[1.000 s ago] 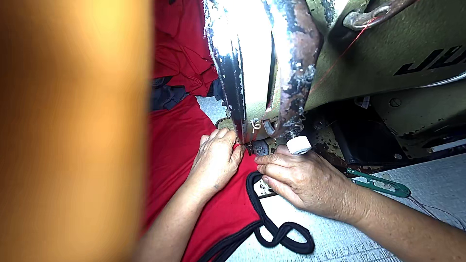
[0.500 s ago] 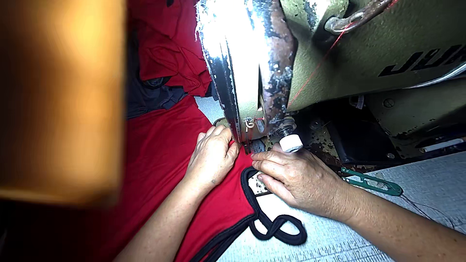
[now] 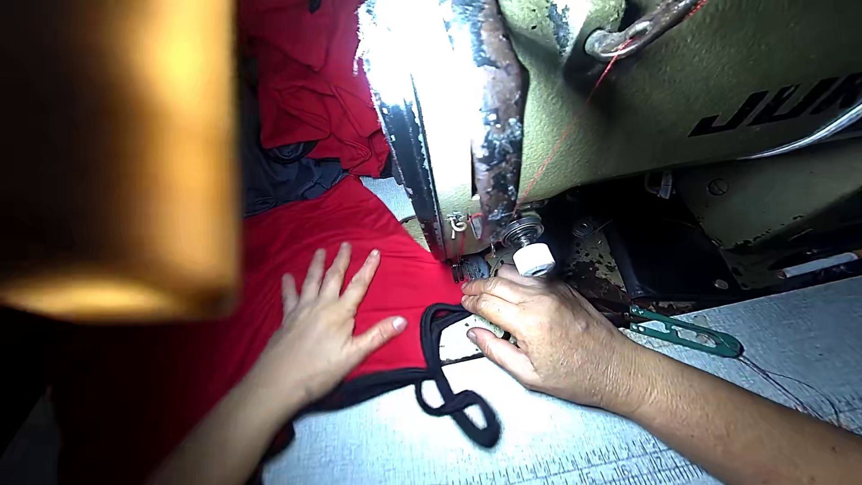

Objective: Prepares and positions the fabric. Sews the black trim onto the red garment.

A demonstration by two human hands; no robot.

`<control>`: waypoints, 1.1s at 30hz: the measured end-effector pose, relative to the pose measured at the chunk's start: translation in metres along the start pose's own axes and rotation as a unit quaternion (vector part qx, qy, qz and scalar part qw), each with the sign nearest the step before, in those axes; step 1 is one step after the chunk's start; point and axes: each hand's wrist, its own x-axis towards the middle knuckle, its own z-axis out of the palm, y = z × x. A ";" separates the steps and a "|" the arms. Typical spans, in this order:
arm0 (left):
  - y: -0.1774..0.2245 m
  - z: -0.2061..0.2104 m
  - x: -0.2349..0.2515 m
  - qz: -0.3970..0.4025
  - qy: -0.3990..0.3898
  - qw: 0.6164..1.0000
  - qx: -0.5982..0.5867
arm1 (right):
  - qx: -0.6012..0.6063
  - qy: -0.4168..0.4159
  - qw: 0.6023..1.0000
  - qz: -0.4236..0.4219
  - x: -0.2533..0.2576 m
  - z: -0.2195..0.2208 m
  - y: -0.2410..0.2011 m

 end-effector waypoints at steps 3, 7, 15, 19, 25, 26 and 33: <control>-0.042 -0.011 0.041 0.122 -0.047 0.991 -0.031 | -0.006 0.005 1.000 0.001 0.000 0.002 0.001; 0.004 -0.059 0.062 0.074 -0.139 0.985 0.067 | 0.010 0.000 1.000 0.015 0.000 0.001 0.002; 0.073 0.015 0.020 0.110 0.092 0.962 -0.234 | 0.067 0.003 0.993 0.095 0.001 -0.003 0.001; 0.066 0.013 0.024 0.103 0.085 0.956 -0.263 | 0.076 0.036 0.983 0.166 0.001 -0.003 0.004; 0.065 0.013 0.027 0.108 0.068 0.952 -0.279 | 0.117 0.067 0.978 0.160 0.000 -0.005 0.005; 0.065 0.013 0.027 0.107 0.066 0.953 -0.277 | 0.121 0.071 0.979 0.148 -0.001 -0.004 0.006; 0.061 0.012 0.029 0.119 0.050 0.954 -0.272 | 0.097 0.041 0.989 0.106 -0.003 -0.002 0.007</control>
